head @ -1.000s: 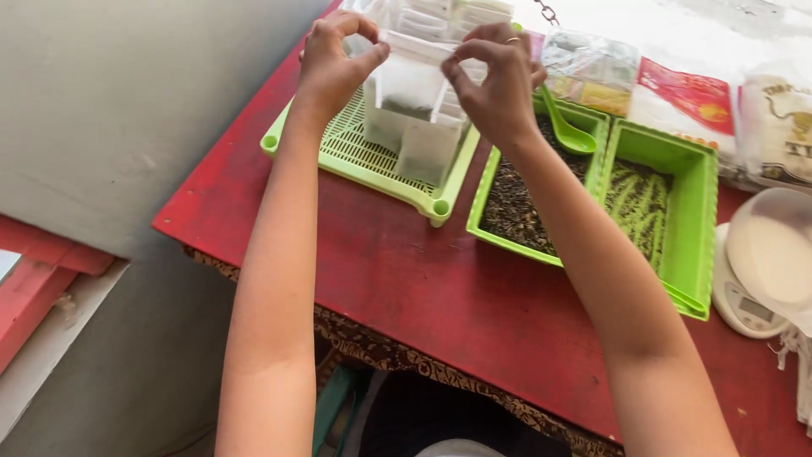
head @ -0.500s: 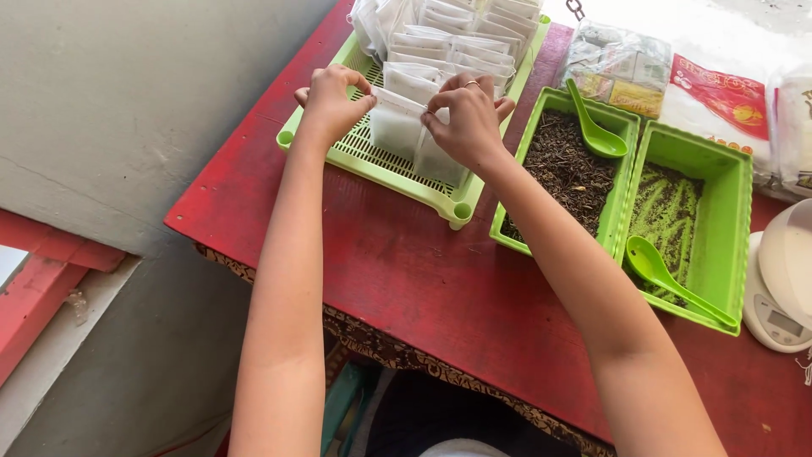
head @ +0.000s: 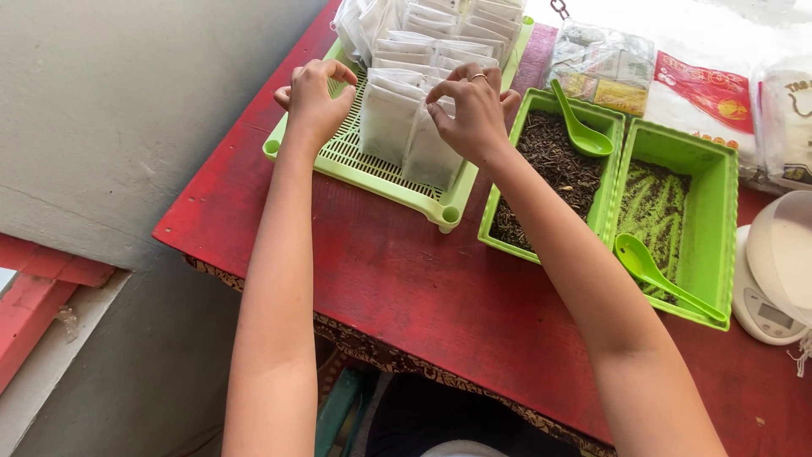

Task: Filling small filter bags with tea leaves using a spoon and organizing them in a basket

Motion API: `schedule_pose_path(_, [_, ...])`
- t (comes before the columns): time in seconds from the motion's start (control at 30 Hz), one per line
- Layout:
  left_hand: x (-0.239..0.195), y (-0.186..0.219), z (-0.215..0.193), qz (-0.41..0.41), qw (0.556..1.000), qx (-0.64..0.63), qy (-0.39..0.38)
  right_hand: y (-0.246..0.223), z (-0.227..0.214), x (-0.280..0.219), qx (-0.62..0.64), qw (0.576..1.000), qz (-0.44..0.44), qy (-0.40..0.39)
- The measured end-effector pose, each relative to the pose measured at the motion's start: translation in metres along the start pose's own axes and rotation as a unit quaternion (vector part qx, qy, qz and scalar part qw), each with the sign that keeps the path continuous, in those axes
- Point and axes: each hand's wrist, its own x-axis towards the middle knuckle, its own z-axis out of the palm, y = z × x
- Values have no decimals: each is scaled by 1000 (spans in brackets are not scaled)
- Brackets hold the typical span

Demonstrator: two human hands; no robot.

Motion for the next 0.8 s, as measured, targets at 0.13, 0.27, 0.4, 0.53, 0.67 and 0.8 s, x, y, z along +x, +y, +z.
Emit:
schedule_pose_path(0.13, [3,33,5,49,998,-9,29,13,-16,-2,19,1000,-2,7])
schedule_pose_path(0.27, [9,90,21,120,991,-46,38,43,-52,-13,33,999,21,23])
schedule_pose_path(0.4, [15,166,58,184,980,-74,15,76,-112,-42,11,997,39,72])
schedule_pose_path(0.53, [5,253,97,256,957,-136,-19,139,-170,-83,-17,989,90,119])
schedule_pose_path(0.67, [-17,336,140,348,918,-175,-75,193,-230,-138,-77,971,170,151])
schedule_pose_path(0.8, [-47,413,173,395,881,-226,-127,250,-279,-196,-118,942,264,170])
